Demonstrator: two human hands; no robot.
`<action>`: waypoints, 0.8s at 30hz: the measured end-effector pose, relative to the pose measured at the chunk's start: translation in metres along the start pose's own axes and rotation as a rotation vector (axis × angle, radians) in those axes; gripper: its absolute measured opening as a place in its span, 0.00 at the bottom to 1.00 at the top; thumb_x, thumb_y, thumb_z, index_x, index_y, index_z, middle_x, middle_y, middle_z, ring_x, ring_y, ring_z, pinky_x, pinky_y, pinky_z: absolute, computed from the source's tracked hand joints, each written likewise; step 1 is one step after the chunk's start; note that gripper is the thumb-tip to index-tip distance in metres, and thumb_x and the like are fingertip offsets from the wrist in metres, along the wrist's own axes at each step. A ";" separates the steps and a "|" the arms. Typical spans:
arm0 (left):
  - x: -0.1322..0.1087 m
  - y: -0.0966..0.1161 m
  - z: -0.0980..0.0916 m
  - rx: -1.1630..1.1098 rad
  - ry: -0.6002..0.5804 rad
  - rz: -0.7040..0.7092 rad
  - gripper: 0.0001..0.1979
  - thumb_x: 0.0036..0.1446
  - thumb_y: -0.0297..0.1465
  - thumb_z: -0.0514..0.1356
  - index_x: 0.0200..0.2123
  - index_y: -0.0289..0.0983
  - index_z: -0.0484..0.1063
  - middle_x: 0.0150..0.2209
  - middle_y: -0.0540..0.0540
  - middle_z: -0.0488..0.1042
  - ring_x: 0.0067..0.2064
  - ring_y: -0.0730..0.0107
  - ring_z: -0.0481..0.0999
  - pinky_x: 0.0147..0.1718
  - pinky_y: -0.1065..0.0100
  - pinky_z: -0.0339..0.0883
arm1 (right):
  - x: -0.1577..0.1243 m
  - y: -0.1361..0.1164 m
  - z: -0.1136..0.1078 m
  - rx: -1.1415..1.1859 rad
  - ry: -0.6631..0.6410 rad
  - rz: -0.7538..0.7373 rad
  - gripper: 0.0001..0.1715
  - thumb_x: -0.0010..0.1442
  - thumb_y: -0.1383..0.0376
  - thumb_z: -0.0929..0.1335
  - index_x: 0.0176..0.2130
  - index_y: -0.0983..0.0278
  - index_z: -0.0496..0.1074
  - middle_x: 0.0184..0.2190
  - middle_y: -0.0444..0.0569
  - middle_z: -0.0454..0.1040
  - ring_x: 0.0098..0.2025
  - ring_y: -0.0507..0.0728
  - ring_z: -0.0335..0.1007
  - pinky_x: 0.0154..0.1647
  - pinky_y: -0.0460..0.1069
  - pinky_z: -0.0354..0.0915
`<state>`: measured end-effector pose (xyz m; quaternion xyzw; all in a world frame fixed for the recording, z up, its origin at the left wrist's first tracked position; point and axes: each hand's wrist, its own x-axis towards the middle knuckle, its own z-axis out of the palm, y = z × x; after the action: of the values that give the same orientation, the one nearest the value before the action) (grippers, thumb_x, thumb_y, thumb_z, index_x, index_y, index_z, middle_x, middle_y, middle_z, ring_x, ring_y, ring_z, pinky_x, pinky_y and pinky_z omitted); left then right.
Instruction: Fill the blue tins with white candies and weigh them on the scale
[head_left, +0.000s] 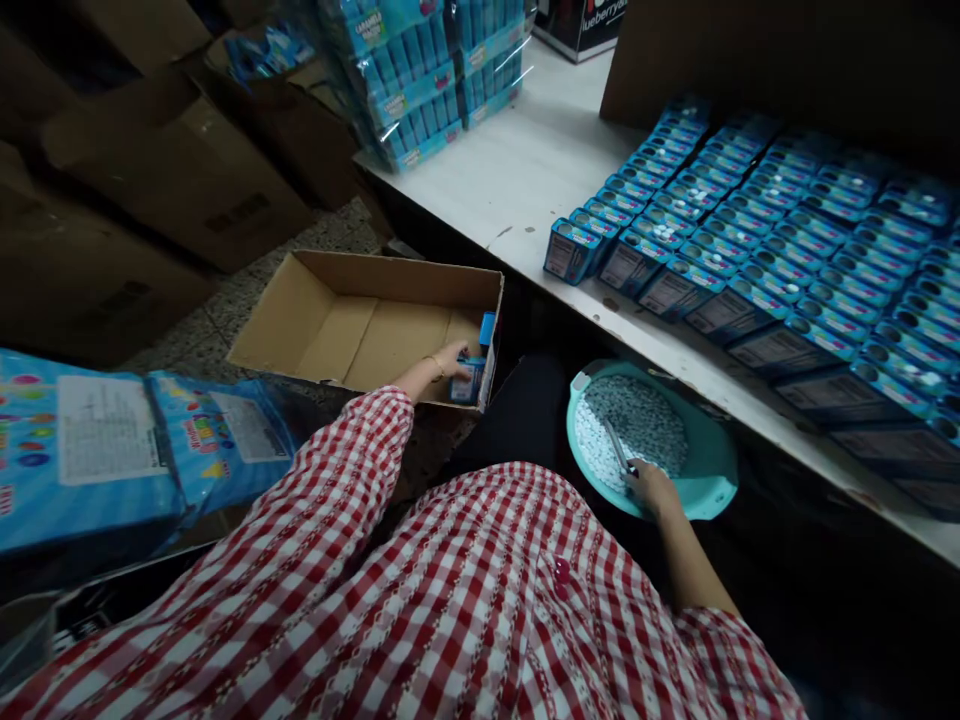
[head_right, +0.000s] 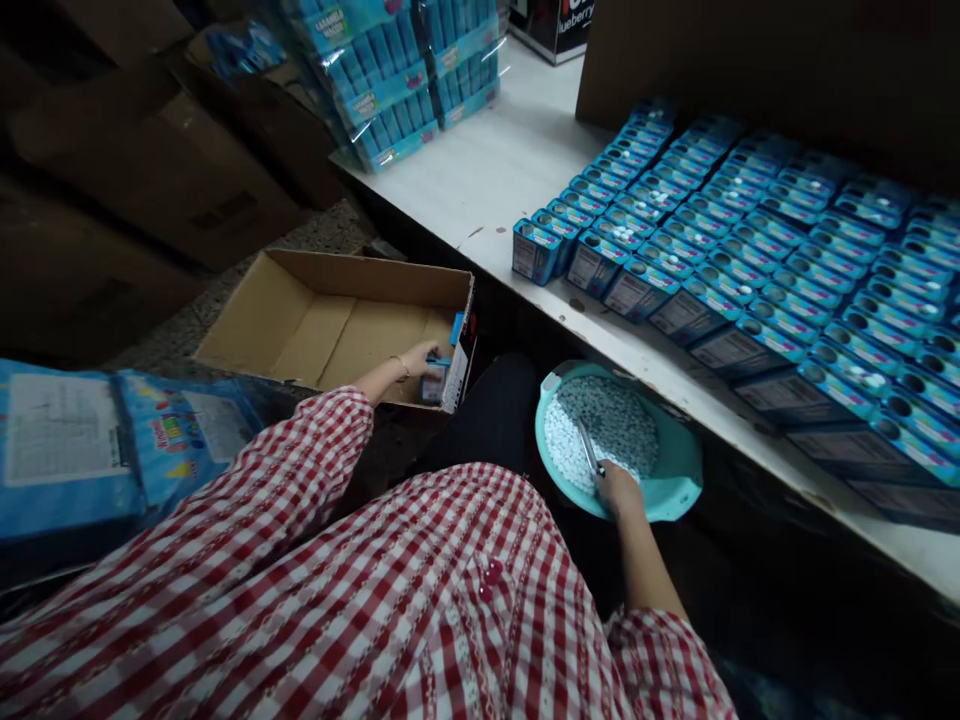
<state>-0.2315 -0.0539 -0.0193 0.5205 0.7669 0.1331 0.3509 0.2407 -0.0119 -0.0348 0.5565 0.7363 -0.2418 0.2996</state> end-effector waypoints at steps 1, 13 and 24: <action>-0.006 0.003 -0.008 -0.071 0.139 0.046 0.27 0.30 0.29 0.69 0.39 0.35 0.69 0.34 0.49 0.73 0.36 0.67 0.71 0.37 0.66 0.66 | -0.003 0.000 -0.001 0.003 0.007 0.005 0.21 0.59 0.66 0.60 0.51 0.65 0.69 0.44 0.55 0.75 0.45 0.58 0.72 0.42 0.47 0.62; -0.091 0.129 0.008 -0.214 0.303 0.505 0.28 0.45 0.40 0.65 0.49 0.37 0.67 0.43 0.43 0.73 0.43 0.63 0.73 0.44 0.63 0.67 | -0.020 0.004 -0.025 -0.126 0.406 0.234 0.19 0.61 0.74 0.54 0.45 0.70 0.66 0.42 0.62 0.71 0.45 0.59 0.68 0.36 0.48 0.62; -0.089 0.120 0.091 -0.335 -0.112 0.317 0.21 0.43 0.41 0.65 0.40 0.38 0.69 0.36 0.47 0.74 0.38 0.64 0.74 0.43 0.60 0.68 | 0.007 -0.026 0.007 0.064 0.158 -0.006 0.21 0.61 0.73 0.56 0.48 0.67 0.69 0.44 0.59 0.73 0.46 0.58 0.68 0.44 0.49 0.61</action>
<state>-0.0663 -0.0974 0.0188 0.5754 0.6221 0.2830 0.4492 0.2156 -0.0184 -0.0441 0.5808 0.7513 -0.2215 0.2218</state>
